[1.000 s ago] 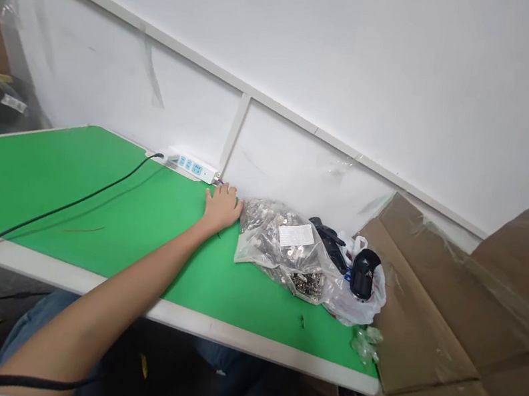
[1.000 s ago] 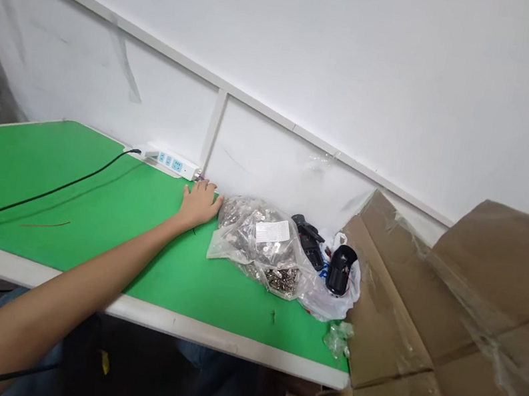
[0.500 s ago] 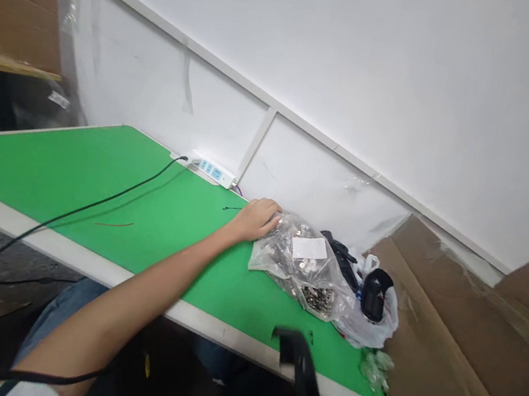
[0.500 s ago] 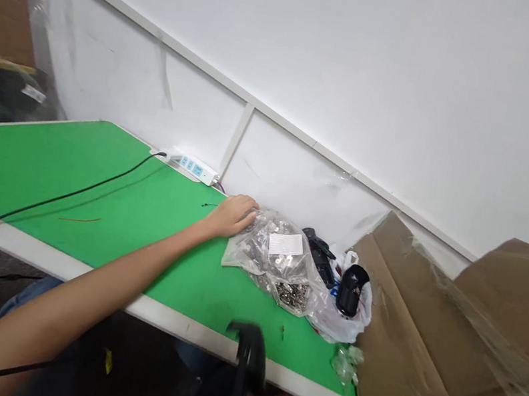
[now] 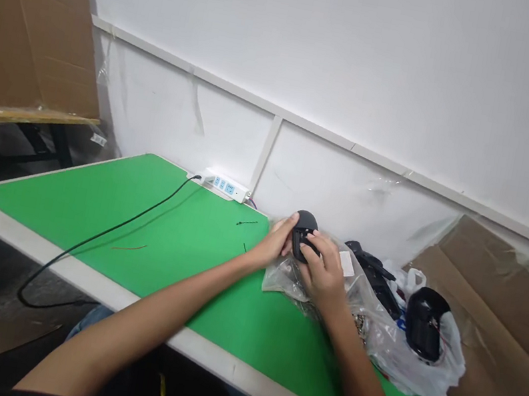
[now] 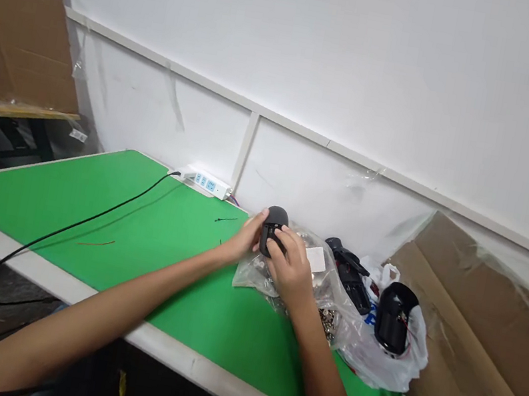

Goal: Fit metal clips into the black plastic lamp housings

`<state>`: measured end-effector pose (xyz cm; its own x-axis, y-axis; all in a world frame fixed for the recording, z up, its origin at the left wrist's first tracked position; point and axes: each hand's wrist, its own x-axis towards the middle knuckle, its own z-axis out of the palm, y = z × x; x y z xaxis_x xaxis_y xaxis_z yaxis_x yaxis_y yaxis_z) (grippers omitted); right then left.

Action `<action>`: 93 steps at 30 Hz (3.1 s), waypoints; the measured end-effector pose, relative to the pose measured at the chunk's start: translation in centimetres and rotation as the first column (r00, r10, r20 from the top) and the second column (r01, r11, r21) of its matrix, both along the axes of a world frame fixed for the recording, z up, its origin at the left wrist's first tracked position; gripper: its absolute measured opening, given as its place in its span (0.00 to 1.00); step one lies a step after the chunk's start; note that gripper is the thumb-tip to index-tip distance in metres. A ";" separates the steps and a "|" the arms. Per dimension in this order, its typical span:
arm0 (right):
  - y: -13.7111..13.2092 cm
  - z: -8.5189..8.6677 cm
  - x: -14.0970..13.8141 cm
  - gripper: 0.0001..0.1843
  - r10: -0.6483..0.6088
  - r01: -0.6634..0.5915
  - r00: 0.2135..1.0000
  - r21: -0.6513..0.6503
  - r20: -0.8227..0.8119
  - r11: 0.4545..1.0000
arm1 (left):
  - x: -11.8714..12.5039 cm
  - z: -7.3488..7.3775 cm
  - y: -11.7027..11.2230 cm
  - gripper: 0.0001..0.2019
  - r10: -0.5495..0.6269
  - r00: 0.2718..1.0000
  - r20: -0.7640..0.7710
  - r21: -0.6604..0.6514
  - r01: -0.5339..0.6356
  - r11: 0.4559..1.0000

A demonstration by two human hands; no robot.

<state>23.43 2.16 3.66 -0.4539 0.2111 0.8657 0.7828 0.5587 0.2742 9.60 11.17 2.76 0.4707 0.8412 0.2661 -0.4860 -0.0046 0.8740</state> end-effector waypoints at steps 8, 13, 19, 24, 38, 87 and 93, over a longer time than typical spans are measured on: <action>-0.8 -0.6 1.0 0.17 -0.183 0.140 0.914 -0.142 -0.363 0.980 | -1.0 2.9 -1.5 0.19 -0.141 0.962 0.234 -0.527 0.248 0.813; -1.0 -0.3 0.6 0.19 -0.211 0.155 0.876 -0.161 -0.434 0.975 | -1.5 3.7 -1.4 0.22 -0.134 0.942 0.307 -0.632 0.308 0.711; -0.6 -1.0 0.1 0.22 -0.156 0.082 0.900 -0.194 -0.407 0.978 | -1.5 3.6 -1.7 0.20 -0.106 0.941 0.323 -0.646 0.301 0.701; -0.5 -1.3 -0.1 0.26 -0.171 0.086 0.912 -0.234 -0.372 0.969 | -1.6 3.2 -1.5 0.18 -0.101 0.946 0.309 -0.650 0.288 0.703; -3.0 0.4 1.9 0.20 -0.203 0.129 0.879 -0.196 -0.431 0.972 | -1.9 3.6 -1.5 0.18 -0.118 0.954 0.275 -0.661 0.277 0.697; -0.1 -1.8 0.6 0.20 -0.205 -0.537 0.345 -0.372 -0.916 0.757 | -0.8 1.8 -1.8 0.60 0.102 0.965 -0.240 0.041 -0.095 0.995; 0.6 -1.9 0.4 0.17 -0.187 -0.559 0.307 -0.336 -0.933 0.758 | -0.7 1.7 -1.9 0.70 0.092 0.967 -0.239 0.055 -0.081 0.995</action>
